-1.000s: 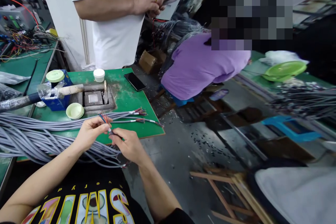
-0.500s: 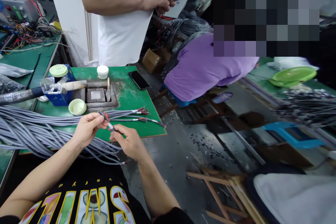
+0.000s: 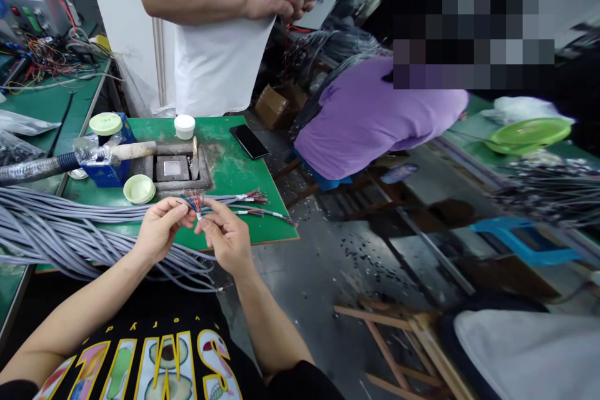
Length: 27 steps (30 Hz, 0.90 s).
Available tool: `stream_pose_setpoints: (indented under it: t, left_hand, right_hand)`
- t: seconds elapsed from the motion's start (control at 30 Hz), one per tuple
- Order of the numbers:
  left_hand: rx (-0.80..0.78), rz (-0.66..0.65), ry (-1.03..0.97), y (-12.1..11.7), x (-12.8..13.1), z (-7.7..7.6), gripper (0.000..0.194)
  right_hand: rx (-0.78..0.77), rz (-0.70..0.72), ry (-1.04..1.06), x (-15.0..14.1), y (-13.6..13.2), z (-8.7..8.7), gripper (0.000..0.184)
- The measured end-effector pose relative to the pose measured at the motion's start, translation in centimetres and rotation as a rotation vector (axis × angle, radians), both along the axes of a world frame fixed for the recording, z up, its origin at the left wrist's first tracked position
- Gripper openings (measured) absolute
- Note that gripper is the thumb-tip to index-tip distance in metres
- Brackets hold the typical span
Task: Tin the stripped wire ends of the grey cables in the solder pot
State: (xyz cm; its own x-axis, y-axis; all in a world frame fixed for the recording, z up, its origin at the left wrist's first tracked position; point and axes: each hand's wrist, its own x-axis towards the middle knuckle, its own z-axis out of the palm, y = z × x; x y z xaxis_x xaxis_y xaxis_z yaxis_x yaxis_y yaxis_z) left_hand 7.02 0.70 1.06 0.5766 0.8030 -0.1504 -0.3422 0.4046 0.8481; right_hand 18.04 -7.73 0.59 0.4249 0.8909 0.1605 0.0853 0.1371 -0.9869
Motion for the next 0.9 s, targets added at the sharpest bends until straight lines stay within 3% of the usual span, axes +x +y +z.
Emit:
stream_pose_setpoints:
  t: [0.9]
  left_hand:
    - [0.115, -0.033, -0.033, 1.4, 0.3, 0.0, 0.023]
  right_hand:
    - [0.043, 0.150, 0.115, 0.5, 0.6, -0.2, 0.034]
